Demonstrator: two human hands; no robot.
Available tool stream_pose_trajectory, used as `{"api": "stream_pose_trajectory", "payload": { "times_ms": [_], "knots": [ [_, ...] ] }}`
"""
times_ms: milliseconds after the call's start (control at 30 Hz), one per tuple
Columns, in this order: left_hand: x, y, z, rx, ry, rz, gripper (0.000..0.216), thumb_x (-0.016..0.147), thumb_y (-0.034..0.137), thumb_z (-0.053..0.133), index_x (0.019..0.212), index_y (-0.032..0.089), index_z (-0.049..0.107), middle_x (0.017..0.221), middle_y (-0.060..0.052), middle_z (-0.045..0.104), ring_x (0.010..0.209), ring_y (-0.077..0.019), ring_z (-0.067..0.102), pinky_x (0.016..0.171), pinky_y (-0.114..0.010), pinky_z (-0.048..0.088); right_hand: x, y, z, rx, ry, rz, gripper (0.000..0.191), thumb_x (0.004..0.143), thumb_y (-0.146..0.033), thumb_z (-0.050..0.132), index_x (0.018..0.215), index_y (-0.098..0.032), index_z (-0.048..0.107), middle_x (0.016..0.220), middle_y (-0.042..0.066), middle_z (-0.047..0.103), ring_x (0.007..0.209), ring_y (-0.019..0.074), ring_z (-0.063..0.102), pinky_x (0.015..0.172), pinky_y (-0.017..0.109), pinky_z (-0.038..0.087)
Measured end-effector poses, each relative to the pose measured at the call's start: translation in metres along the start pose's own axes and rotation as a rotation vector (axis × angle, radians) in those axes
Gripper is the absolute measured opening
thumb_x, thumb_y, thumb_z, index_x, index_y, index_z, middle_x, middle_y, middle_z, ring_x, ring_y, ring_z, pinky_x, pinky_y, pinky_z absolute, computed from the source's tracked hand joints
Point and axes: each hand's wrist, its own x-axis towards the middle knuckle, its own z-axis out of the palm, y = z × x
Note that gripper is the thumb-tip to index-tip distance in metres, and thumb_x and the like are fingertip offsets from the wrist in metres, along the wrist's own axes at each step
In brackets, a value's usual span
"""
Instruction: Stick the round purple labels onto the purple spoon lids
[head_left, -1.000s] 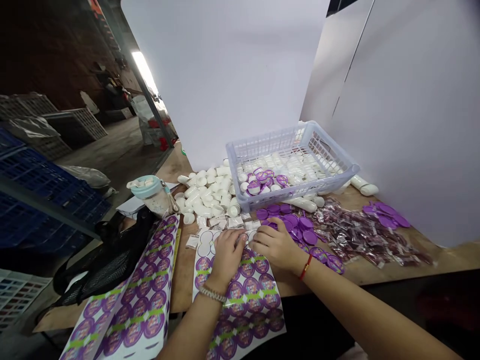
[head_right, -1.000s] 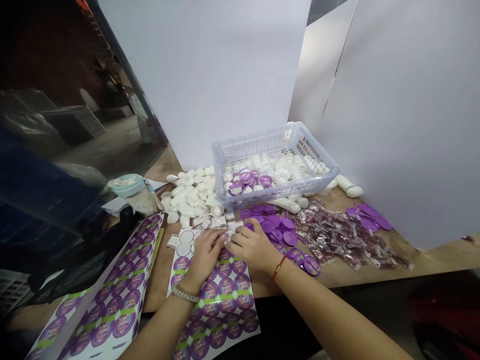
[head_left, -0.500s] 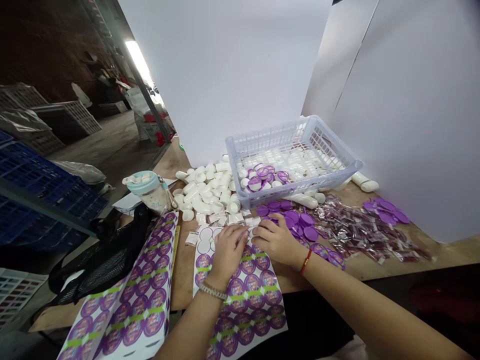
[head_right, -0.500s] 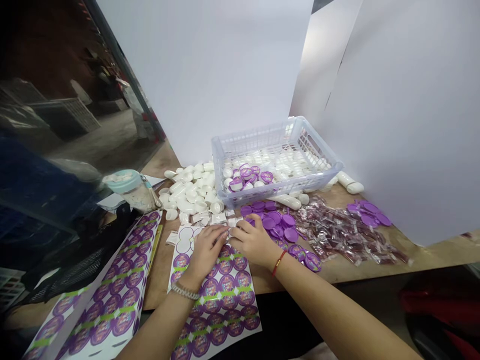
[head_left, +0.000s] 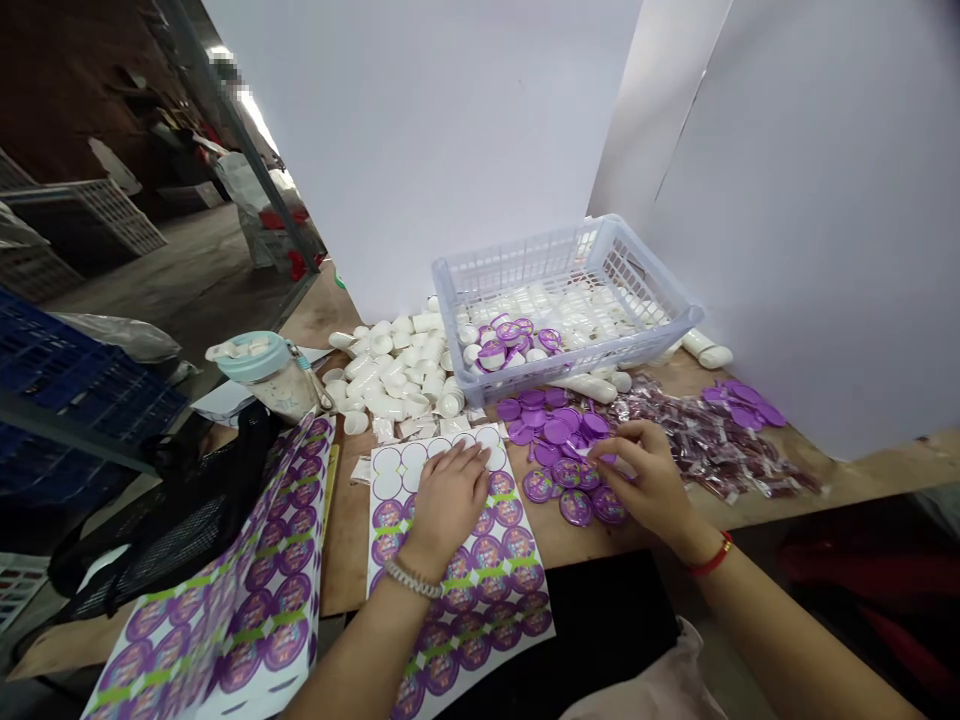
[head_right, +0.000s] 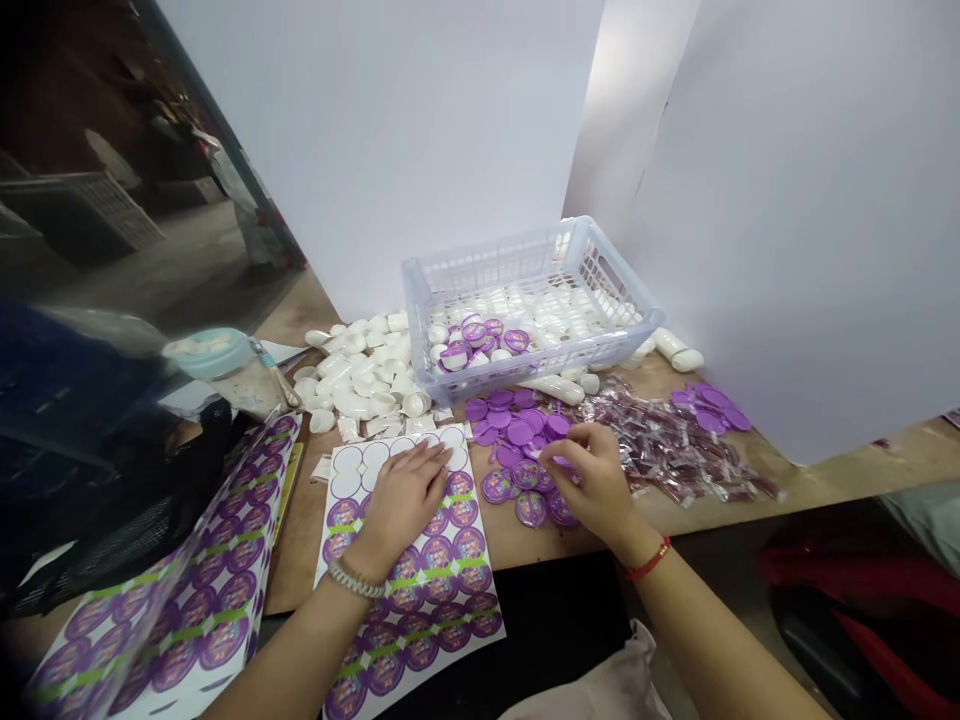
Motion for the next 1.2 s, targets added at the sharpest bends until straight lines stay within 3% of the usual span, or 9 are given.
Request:
{"api": "stream_pose_trajectory", "payload": {
  "times_ms": [167,300,367,433,533,633,700,1033,1200],
  "knots": [
    [-0.002,0.006,-0.005,0.043,-0.084,0.030,0.043,0.103,0.026,0.059,0.146,0.021,0.064,0.156,-0.010,0.061,0.153,-0.0348,0.045,0.127,-0.061,0.034,-0.008,0.006,-0.007,0.208,0.069,0.219,0.004,0.095,-0.029,0.074,0.099,-0.028,0.074,0.099,0.004,0.074,0.098,0.0256,0.067,0.092,0.044,0.050],
    [0.008,0.022,-0.018,0.050,-0.045,0.010,0.041,0.103,0.025,0.058,0.143,0.019,0.066,0.153,-0.011,0.063,0.150,-0.0354,0.047,0.124,-0.056,0.039,-0.017,-0.004,-0.005,0.396,0.147,0.405,0.009,0.092,-0.031,0.079,0.097,-0.027,0.073,0.095,0.002,0.073,0.092,0.0221,0.068,0.086,0.038,0.053],
    [0.018,0.035,-0.021,0.037,-0.029,0.016,0.039,0.103,0.024,0.057,0.141,0.021,0.066,0.150,-0.009,0.065,0.144,-0.0312,0.052,0.123,-0.051,0.041,-0.020,-0.009,-0.004,0.472,0.213,0.438,0.010,0.091,-0.028,0.079,0.097,-0.028,0.072,0.093,0.000,0.071,0.088,0.0196,0.067,0.084,0.035,0.053],
    [0.029,0.050,-0.019,0.021,-0.028,0.026,0.037,0.103,0.026,0.059,0.139,0.023,0.067,0.146,-0.007,0.067,0.140,-0.0275,0.054,0.121,-0.046,0.043,-0.023,-0.013,-0.006,0.524,0.253,0.454,0.025,0.091,-0.026,0.079,0.113,-0.032,0.072,0.093,-0.002,0.069,0.087,0.0181,0.066,0.084,0.034,0.053],
    [0.046,0.070,-0.004,0.009,-0.023,-0.002,0.036,0.102,0.033,0.063,0.137,0.024,0.069,0.145,-0.007,0.067,0.138,-0.0291,0.053,0.118,-0.047,0.045,-0.026,-0.019,-0.015,0.475,0.221,0.432,0.038,0.093,-0.023,0.076,0.129,-0.036,0.070,0.100,0.000,0.070,0.092,0.0183,0.066,0.087,0.035,0.053],
    [0.060,0.084,0.015,0.012,-0.009,-0.052,0.040,0.099,0.043,0.068,0.135,0.025,0.071,0.150,-0.010,0.063,0.141,-0.0362,0.048,0.115,-0.056,0.045,-0.031,-0.023,-0.027,0.358,0.184,0.367,0.016,0.096,-0.019,0.072,0.102,-0.032,0.079,0.101,0.001,0.071,0.096,0.0188,0.068,0.088,0.033,0.053],
    [0.067,0.092,0.026,0.013,0.001,-0.068,0.042,0.098,0.047,0.070,0.133,0.026,0.072,0.153,-0.010,0.060,0.143,-0.0384,0.045,0.114,-0.060,0.043,-0.036,-0.024,-0.034,0.350,0.191,0.363,0.015,0.095,-0.017,0.071,0.092,-0.030,0.077,0.100,0.001,0.072,0.098,0.0188,0.070,0.089,0.032,0.054],
    [0.077,0.097,0.041,-0.015,0.050,-0.091,0.037,0.092,0.041,0.078,0.125,0.025,0.072,0.151,-0.013,0.057,0.143,-0.0405,0.041,0.116,-0.062,0.036,-0.052,-0.026,-0.044,0.533,0.240,0.634,0.011,0.092,-0.034,0.079,0.101,-0.028,0.077,0.112,0.007,0.081,0.107,0.0278,0.077,0.091,0.041,0.060],
    [0.076,0.100,0.037,-0.085,0.066,-0.048,0.034,0.091,0.033,0.081,0.122,0.024,0.068,0.138,-0.012,0.064,0.135,-0.0376,0.047,0.114,-0.058,0.037,-0.039,-0.030,-0.042,0.487,0.302,0.612,0.014,0.090,-0.041,0.082,0.090,-0.027,0.079,0.126,0.010,0.074,0.123,0.0323,0.069,0.109,0.053,0.052]
  ]
}}
